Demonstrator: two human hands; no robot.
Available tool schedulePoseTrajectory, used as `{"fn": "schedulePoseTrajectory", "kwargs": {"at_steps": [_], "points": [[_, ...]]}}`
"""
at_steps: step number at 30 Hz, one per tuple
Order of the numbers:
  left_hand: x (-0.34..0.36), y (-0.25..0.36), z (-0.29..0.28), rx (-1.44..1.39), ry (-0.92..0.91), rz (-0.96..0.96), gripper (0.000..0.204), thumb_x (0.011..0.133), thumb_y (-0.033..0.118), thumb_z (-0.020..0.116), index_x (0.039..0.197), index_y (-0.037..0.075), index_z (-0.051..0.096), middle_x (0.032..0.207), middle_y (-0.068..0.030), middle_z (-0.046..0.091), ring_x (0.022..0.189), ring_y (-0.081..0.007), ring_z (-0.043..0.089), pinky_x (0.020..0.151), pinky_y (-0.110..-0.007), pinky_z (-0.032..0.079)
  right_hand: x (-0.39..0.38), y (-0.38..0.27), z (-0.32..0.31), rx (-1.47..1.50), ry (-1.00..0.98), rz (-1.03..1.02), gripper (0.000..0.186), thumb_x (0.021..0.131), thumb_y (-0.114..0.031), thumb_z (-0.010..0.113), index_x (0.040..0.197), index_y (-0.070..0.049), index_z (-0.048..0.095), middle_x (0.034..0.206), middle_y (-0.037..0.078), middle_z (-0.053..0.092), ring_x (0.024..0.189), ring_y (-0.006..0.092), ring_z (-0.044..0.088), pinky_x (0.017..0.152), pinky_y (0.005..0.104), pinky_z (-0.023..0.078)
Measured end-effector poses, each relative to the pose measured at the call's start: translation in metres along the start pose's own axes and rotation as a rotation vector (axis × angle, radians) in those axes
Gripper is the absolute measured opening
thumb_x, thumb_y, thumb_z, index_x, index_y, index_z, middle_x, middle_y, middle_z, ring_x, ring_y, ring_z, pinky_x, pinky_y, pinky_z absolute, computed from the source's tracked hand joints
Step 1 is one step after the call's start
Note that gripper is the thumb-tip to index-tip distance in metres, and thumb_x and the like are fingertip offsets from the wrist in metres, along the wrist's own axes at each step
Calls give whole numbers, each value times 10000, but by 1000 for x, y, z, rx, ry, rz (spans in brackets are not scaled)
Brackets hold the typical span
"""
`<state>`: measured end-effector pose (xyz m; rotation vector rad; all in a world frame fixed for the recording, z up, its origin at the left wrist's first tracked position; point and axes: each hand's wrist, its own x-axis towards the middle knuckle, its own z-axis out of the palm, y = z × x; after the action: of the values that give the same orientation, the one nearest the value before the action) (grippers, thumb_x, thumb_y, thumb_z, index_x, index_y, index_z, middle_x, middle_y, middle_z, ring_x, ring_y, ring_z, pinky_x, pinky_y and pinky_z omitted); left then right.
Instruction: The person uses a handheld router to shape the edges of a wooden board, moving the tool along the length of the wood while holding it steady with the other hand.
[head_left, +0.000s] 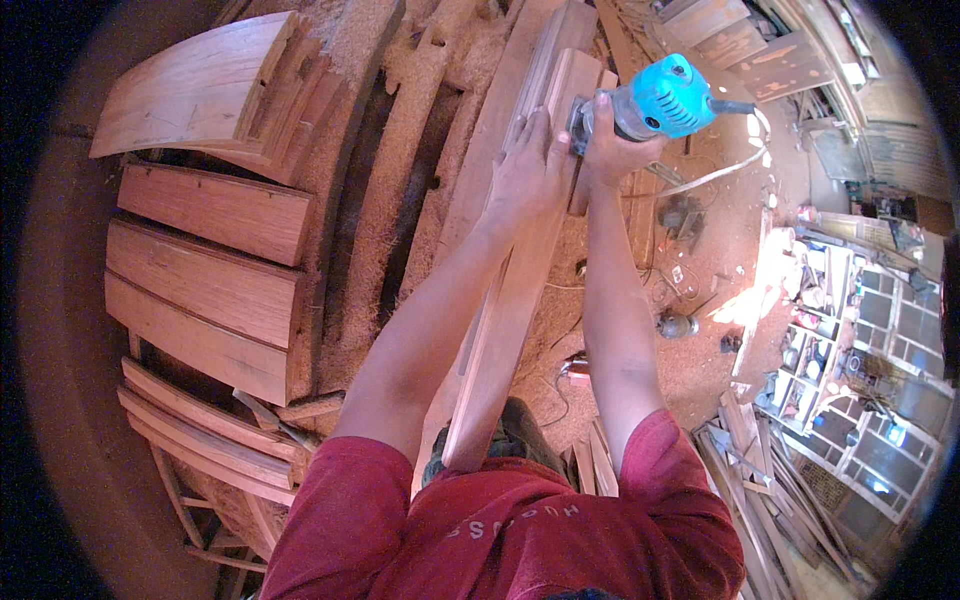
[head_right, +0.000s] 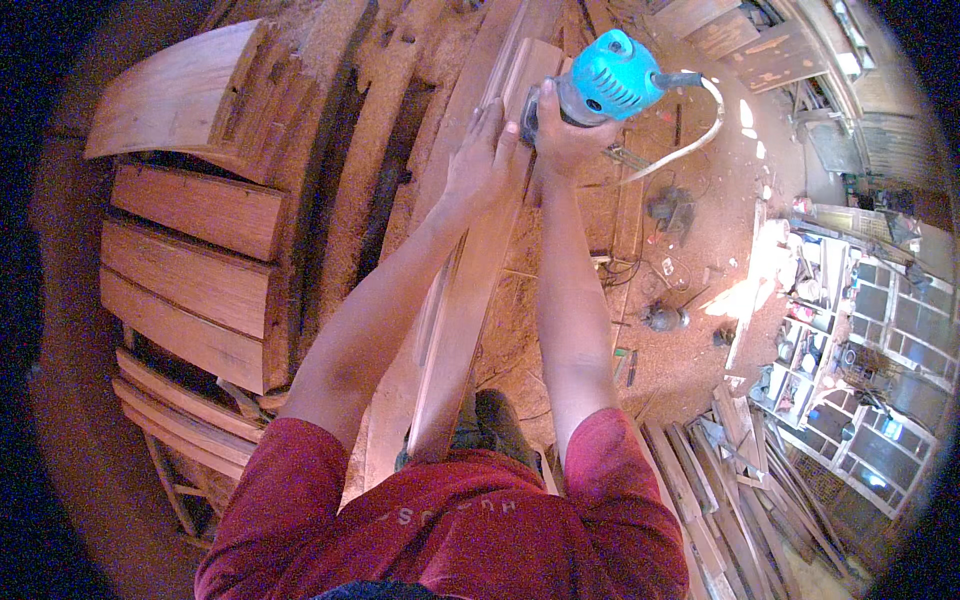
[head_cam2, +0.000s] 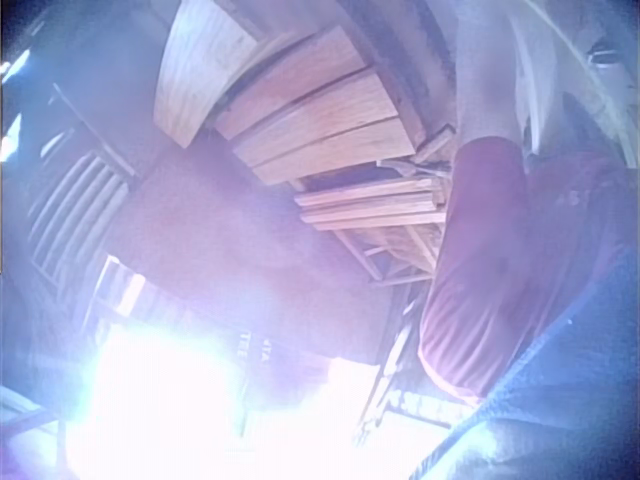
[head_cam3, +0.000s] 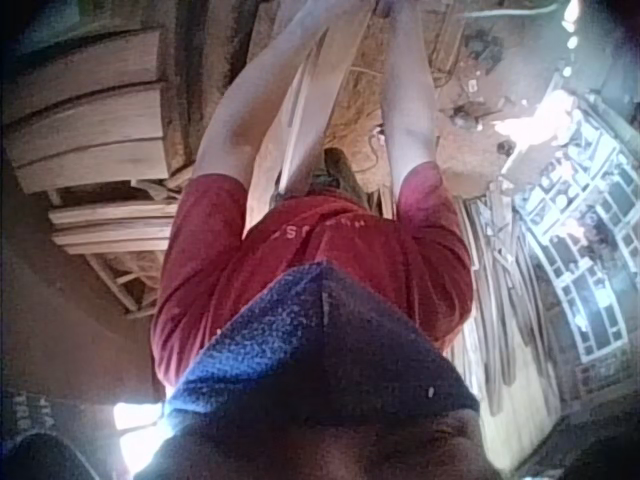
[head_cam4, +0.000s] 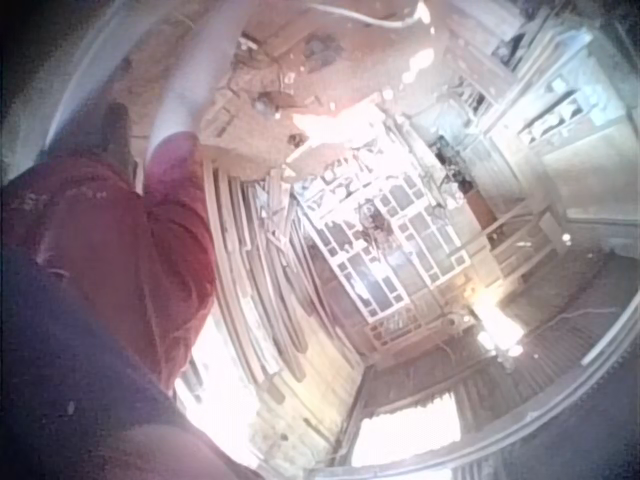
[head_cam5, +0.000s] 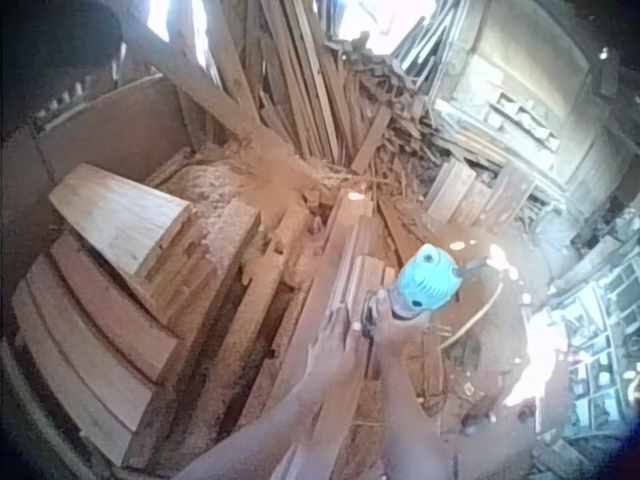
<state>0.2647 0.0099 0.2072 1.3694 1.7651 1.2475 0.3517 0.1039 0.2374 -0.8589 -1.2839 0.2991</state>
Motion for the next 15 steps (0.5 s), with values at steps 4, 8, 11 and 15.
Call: {"fn": "schedulePoseTrajectory", "kwargs": {"at_steps": [4,8,11,15], "points": [[2,-2,0,8,1,8,678,1058,450,371,1539,-23,303,1588,-225,339,1496,-384,276,1178,-587,242,3,4,5,10,1,17,770,723,-240,911,1290,60,485,1176,175,618,1065,275,632,966,415,494],[2,-3,1,74,17,12,659,1067,446,349,1526,-27,341,1574,-228,363,1491,-366,294,1214,-450,259,11,4,13,89,-8,-3,751,737,-229,901,1282,63,474,1176,175,618,1065,272,632,968,410,494],[1,-3,1,99,18,7,655,1066,435,355,1524,-33,341,1572,-231,363,1489,-368,296,1213,-446,262,16,2,20,174,-7,51,741,737,-226,901,1271,63,476,1173,175,619,1062,266,633,966,405,496],[3,-4,1,91,5,-3,650,1058,419,375,1525,-31,333,1576,-231,356,1493,-374,287,1197,-493,265,25,10,26,125,-26,35,753,719,-269,914,1252,63,498,1171,175,621,1065,264,632,962,403,495]]}}
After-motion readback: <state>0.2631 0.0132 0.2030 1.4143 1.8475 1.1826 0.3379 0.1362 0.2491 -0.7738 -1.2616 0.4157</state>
